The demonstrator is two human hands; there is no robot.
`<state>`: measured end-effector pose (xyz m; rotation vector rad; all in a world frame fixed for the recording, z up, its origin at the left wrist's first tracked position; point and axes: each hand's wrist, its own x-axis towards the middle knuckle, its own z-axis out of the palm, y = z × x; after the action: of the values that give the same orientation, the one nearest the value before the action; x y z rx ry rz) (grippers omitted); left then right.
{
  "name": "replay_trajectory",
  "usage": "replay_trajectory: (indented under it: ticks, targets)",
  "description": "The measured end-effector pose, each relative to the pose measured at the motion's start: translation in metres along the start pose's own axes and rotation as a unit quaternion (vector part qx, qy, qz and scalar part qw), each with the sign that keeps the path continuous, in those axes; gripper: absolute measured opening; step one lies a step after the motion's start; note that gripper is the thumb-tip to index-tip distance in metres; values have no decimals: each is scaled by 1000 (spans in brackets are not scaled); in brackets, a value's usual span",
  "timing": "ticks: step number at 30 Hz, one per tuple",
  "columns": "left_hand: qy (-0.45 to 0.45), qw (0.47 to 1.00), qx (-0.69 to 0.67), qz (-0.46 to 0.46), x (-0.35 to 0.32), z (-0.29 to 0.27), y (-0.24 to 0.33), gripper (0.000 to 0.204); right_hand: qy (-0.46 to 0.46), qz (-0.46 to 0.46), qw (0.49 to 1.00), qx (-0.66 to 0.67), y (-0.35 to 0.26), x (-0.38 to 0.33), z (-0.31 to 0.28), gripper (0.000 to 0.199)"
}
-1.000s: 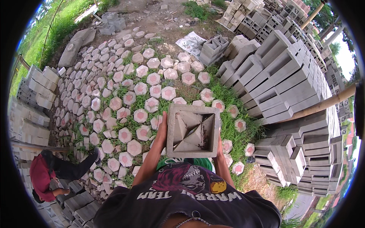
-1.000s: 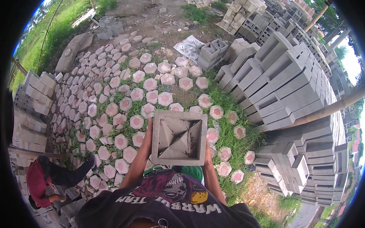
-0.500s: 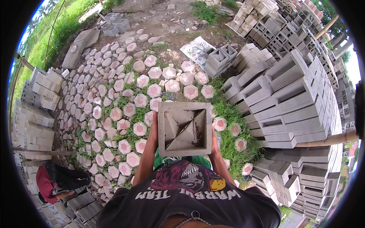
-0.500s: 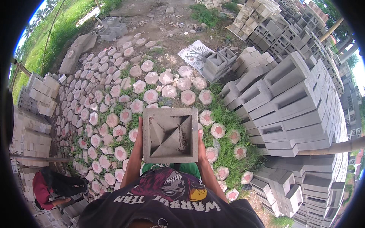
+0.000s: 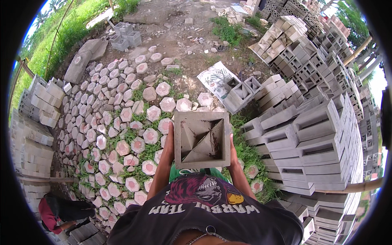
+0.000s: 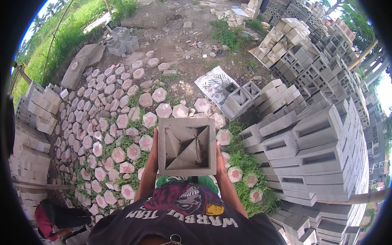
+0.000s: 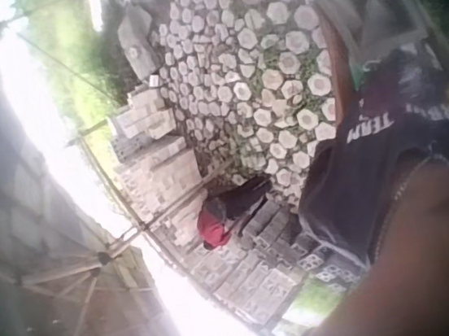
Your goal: The person carries concrete ventilation blocks and stacks them one by one on a white sack on the ground.
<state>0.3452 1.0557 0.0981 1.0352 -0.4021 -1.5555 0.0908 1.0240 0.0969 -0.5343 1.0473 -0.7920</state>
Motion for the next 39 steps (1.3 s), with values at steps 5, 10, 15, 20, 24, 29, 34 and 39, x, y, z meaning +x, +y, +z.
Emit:
replay_trajectory:
  ticks: [5, 10, 15, 20, 24, 29, 34, 39]
  targets:
    - [-1, 1000, -6, 3, 69, -4, 37, 78, 36, -10, 999, -1, -40, 57, 31, 83]
    - [-5, 1000, -5, -4, 138, 2, 61, 77, 4, 11, 1000, -7, -78, 119, 34, 88]
    - [-11, 1000, 8, 1, 228, 16, 92, 77, -31, 7, 998, 49, -124, 198, 50, 87]
    - [-10, 1000, 17, -12, 332, 41, 133, 75, -83, -15, 993, 85, -183, 292, 59, 84]
    - [36, 999, 10, 4, 412, 30, 149, 72, -55, 24, 996, 70, -241, 362, 63, 85]
    - [93, 993, -63, 31, 462, 51, 179, 70, -85, 87, 993, 3, -314, 410, 85, 85]
    - [54, 994, -85, 41, 513, 70, 218, 68, -177, 68, 981, -35, -352, 470, 101, 83]
    - [11, 996, -81, 32, 600, 36, 235, 66, -149, 60, 987, -19, -375, 530, 118, 85]
